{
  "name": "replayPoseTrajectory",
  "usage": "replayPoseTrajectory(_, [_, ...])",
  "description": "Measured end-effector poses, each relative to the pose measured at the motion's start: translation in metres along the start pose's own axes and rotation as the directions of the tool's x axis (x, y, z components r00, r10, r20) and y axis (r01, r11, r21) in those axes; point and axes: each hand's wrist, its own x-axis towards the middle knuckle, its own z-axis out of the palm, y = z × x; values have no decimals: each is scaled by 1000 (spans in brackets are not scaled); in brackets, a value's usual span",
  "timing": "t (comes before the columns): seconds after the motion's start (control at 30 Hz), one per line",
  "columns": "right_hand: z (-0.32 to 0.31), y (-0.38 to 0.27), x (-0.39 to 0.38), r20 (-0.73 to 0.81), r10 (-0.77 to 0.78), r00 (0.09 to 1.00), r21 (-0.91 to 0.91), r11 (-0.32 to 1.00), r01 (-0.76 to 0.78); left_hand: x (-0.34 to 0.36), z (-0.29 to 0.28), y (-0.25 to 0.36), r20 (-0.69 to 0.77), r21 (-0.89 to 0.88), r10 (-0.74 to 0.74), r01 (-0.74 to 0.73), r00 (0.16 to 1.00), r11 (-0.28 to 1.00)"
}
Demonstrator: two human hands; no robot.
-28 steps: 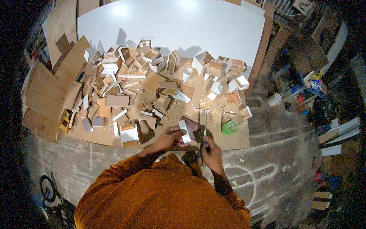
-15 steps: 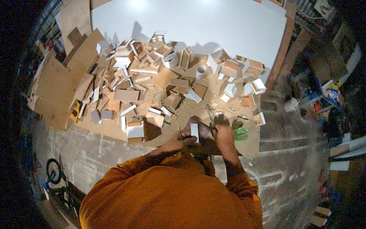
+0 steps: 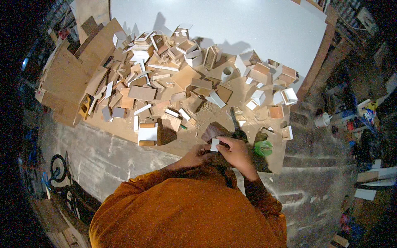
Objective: The person constructs a small model house by cutting white strips of material with shears and gluing them to a wooden base.
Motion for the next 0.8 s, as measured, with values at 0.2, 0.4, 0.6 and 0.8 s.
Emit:
replayPoseTrajectory(0.2, [9, 15, -1, -63, 19, 998, 103, 995, -12, -11, -10, 11, -43, 163, -100, 106, 994, 981])
replayPoseTrajectory(0.4, [19, 10, -1, -61, 102, 993, 282, 956, -81, -30, -13, 26, -160, 113, -70, 88, 985, 990])
replayPoseTrajectory(0.6, [40, -3, 9, 17, 145, 989, 309, 940, -144, -53, -33, 20, -250, 150, -10, 50, 968, 987])
replayPoseTrajectory(0.8, [75, -21, 23, -75, -104, 992, 31, 994, 106, -82, -43, 27, -357, 248, 306, -226, 883, 942])
